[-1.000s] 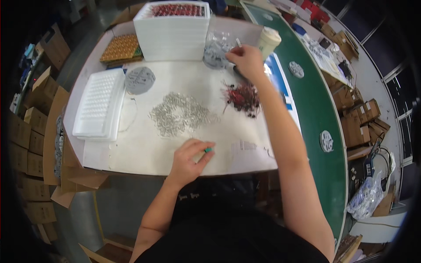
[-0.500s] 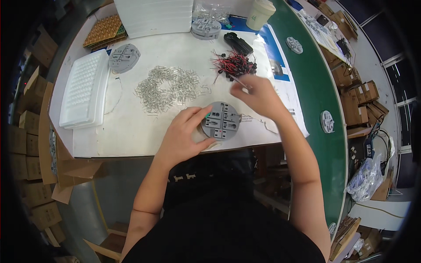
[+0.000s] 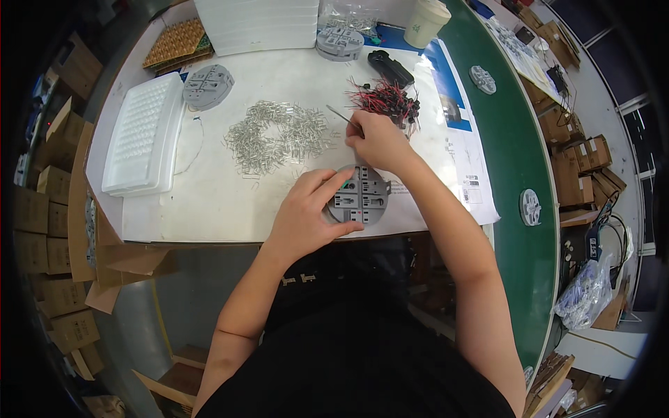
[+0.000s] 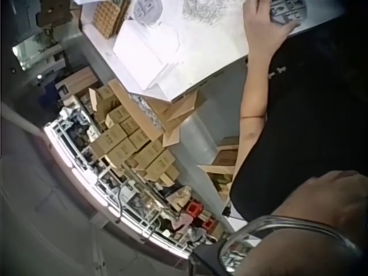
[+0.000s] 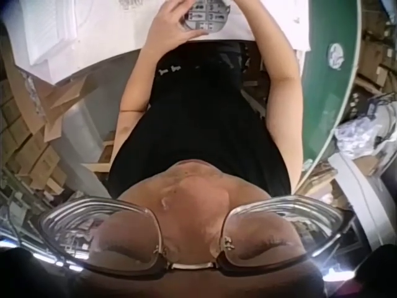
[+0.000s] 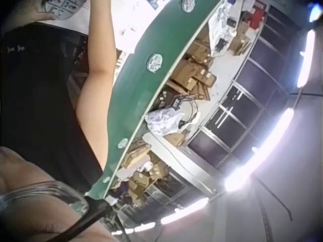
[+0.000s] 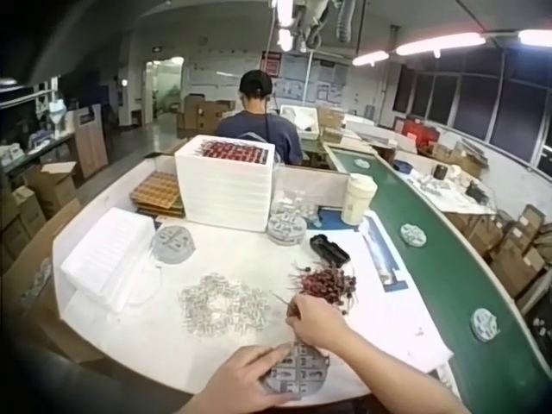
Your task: Assembling small electronic components and wiring into circular plastic housings at a factory workbench.
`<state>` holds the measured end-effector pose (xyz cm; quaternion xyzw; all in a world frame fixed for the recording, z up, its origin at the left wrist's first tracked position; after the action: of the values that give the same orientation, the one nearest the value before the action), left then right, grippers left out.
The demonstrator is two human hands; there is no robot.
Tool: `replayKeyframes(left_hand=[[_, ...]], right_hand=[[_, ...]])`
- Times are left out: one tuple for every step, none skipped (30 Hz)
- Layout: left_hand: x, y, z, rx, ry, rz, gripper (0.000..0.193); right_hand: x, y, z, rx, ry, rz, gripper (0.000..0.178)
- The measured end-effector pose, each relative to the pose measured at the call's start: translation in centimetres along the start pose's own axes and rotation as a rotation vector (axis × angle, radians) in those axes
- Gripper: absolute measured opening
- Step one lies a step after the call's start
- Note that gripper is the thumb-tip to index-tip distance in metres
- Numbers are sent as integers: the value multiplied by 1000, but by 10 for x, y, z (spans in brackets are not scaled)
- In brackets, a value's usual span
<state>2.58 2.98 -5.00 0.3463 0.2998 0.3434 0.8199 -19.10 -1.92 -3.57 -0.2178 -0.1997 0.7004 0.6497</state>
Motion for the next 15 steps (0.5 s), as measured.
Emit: replayKeyframes(left_hand=[[0, -1, 0, -1, -1, -2, 87], [0, -2, 0, -2, -3, -5, 87], [-1, -2, 0, 2, -3, -6, 87], [-2, -1, 0, -1, 9, -12, 86], [-4, 0, 1, -4, 21, -18, 86], [-3, 0, 2, -6, 33, -20, 86], [-3, -1, 1, -2, 33, -17, 86], [-3, -2, 1, 7, 32, -6, 86], [-5, -3, 1, 15, 29, 2, 87], [-5, -4, 1, 23, 26, 10, 87], [-4, -5, 1, 26, 25, 10, 87], [-3, -5, 1, 33, 23, 12, 87], [-2, -6, 2, 39, 21, 14, 88], [-2, -6, 1, 47, 17, 13, 88], [-2, -5, 1, 50, 16, 11, 88]], right_hand=[[3, 1, 1, 1, 46, -5, 18], [6, 2, 3, 3, 46, -7, 18], [10, 3, 7, -40, 97, 4, 15], [14, 5, 12, -81, 147, 17, 13], [19, 6, 17, -123, 198, 29, 11], [24, -1, 24, -121, 194, 27, 11], [30, -8, 33, -227, 153, -5, 10], [35, -18, 42, -333, 111, -38, 9], [40, -21, 47, -440, 74, -73, 9], [43, -20, 48, -438, 74, -76, 9], [46, -20, 49, -432, 33, -51, 8], [48, -21, 49, -427, -9, -25, 8], [49, -21, 48, -423, -52, 2, 9], [51, -19, 46, -420, -51, -1, 9], [52, -15, 41, -417, -63, -11, 13]])
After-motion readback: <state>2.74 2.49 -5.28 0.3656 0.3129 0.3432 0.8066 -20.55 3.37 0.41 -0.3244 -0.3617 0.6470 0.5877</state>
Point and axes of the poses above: each hand's wrist, its own x-axis away from the middle knuckle, its own z-axis out of the back of the hand, y = z × x, the point moved 2 cm from there along -x, towards the middle knuckle, and after that the axes turned 10 degrees about z, right-handed, at the moved point
